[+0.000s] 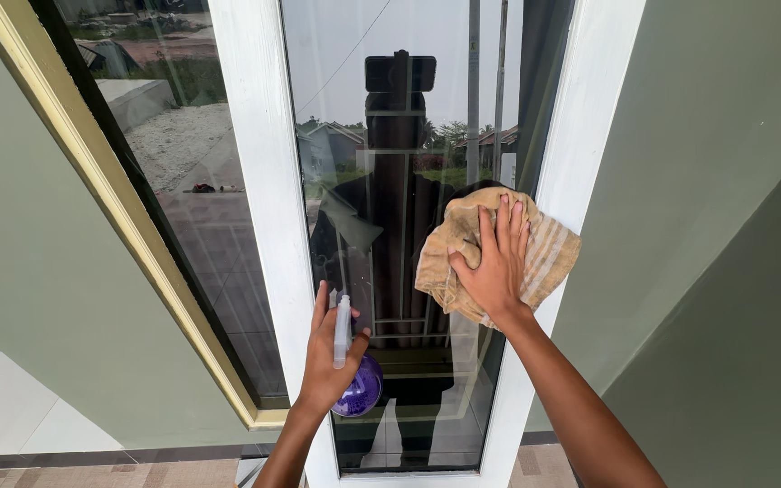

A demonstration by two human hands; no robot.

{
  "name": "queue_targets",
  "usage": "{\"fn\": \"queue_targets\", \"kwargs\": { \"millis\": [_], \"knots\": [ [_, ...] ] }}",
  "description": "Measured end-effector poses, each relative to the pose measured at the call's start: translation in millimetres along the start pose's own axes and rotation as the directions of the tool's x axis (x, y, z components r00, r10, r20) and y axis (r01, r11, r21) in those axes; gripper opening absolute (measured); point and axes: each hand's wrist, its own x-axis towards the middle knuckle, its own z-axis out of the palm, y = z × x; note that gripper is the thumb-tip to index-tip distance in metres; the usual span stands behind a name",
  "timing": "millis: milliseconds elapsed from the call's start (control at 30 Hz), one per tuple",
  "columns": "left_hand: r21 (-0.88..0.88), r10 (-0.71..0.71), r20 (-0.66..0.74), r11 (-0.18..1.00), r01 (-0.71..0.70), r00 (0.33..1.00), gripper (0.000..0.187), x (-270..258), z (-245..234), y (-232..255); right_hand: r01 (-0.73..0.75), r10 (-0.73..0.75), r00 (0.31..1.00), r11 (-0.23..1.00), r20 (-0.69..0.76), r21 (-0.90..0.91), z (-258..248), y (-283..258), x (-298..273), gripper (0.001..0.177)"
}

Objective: The person cleans a large glass window pane using a spray bottle and a cloth. They repeatedly spray the glass with a purple liquid and wipe it down with a beige cloth, working systematically from the top to the bottom of the window.

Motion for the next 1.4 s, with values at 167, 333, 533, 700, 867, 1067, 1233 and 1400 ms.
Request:
{"fn": "queue_targets", "kwargs": {
  "millis": [167,333,533,700,867,1067,1233,1400],
  "knots": [
    [-0.036,0.095,0.036,0.995,-0.094,0.995,0.026,15.1,-9.8,25.9,-0.098,0.102,0.987,0.994,-0.121,0.038,-6.5,-28.3,61.6,0.085],
    [0.036,0.121,0.039,0.992,-0.122,0.992,0.027,25.2,-13.2,20.4,-0.135,0.139,0.974,0.99,-0.177,0.036,-4.7,-52.8,114.2,0.087],
    [0.041,0.082,0.024,0.996,-0.083,0.996,0.028,26.7,-15.1,5.7,-0.066,0.07,0.98,0.997,-0.184,0.028,0.3,-84.6,172.0,0.086],
    [0.054,-0.011,0.01,0.998,0.011,1.0,0.034,36.0,-21.5,14.6,0.09,-0.1,0.98,0.994,-0.172,-0.06,12.7,-114.0,225.1,0.077],
    [-0.027,0.088,-0.019,0.996,-0.088,0.996,0.028,36.3,-22.7,16.2,0.289,-0.292,0.942,0.956,-0.165,-0.044,24.4,-155.4,270.0,0.073],
    [-0.038,-0.029,-0.058,0.999,0.027,0.998,0.029,38.2,-13.4,17.3,0.513,-0.511,0.858,0.85,-0.046,0.123,21.5,-166.1,264.1,0.057],
    [0.064,0.181,-0.141,0.983,-0.173,0.973,0.029,49.6,5.4,32.4,0.63,-0.661,0.742,0.745,0.113,0.221,3.4,-141.5,241.7,0.045],
    [0.042,0.01,-0.065,0.999,-0.007,0.998,0.031,61.6,9.1,50.6,0.625,-0.68,0.7,0.731,0.218,0.273,-16.3,-103.8,231.6,0.04]
  ]
}}
